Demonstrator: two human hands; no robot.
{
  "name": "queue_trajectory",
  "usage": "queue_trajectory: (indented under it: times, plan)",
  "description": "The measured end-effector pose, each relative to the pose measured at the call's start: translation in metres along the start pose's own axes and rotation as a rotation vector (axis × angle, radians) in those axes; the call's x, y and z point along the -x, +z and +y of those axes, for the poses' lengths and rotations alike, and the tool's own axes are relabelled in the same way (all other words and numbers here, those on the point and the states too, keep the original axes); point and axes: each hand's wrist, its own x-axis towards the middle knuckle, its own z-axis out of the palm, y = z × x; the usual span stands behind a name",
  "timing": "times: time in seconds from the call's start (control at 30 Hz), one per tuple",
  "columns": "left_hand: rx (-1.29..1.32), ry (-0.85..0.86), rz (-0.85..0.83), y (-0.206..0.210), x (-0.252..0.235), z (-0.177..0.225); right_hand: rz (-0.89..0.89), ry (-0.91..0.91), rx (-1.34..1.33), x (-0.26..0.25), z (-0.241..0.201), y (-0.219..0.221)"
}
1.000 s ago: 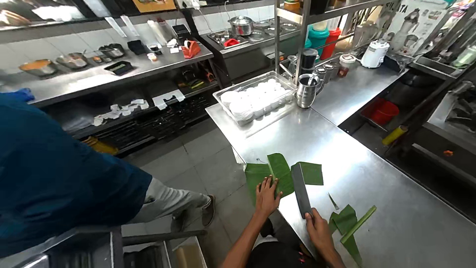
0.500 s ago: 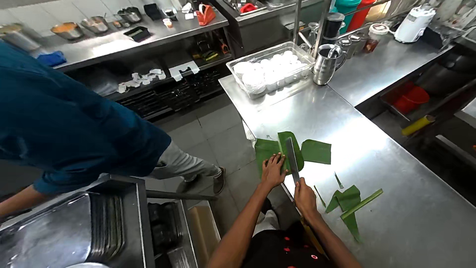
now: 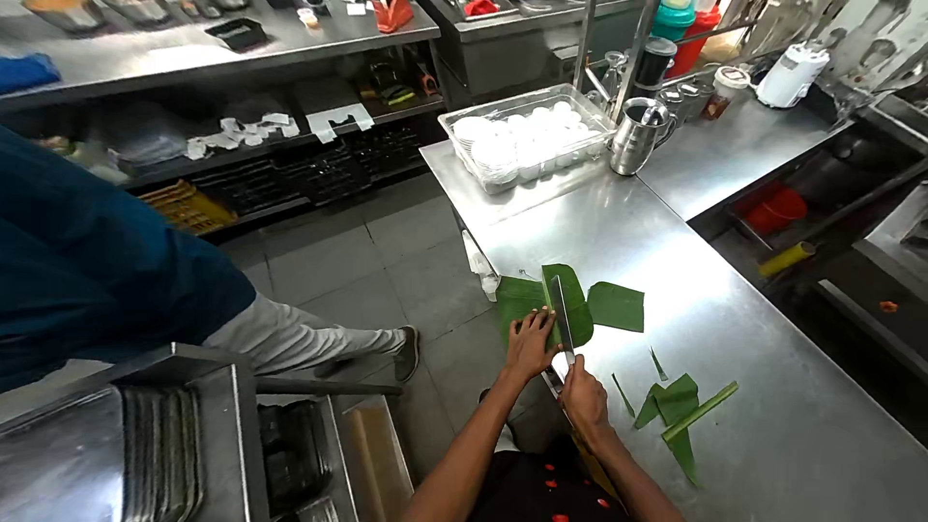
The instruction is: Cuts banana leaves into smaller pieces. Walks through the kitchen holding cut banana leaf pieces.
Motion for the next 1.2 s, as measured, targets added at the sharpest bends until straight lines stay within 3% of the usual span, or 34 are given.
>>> queue_trajectory:
  times: [0.43, 0.7, 1.2]
  plan:
    - [0.039, -0.021, -0.029, 0.001, 0.000, 0.000, 0.049, 0.025, 0.040, -0.005, -0.008, 0.002]
    - [0.072, -0.030, -0.026, -0.001, 0.001, 0.001, 0.199, -0.039, -0.006, -0.027, -0.016, 0.004]
    - [0.056, 0.039, -0.094, -0.011, -0.017, -0.011, 0.075, 0.002, 0.102, -0.074, -0.042, -0.011]
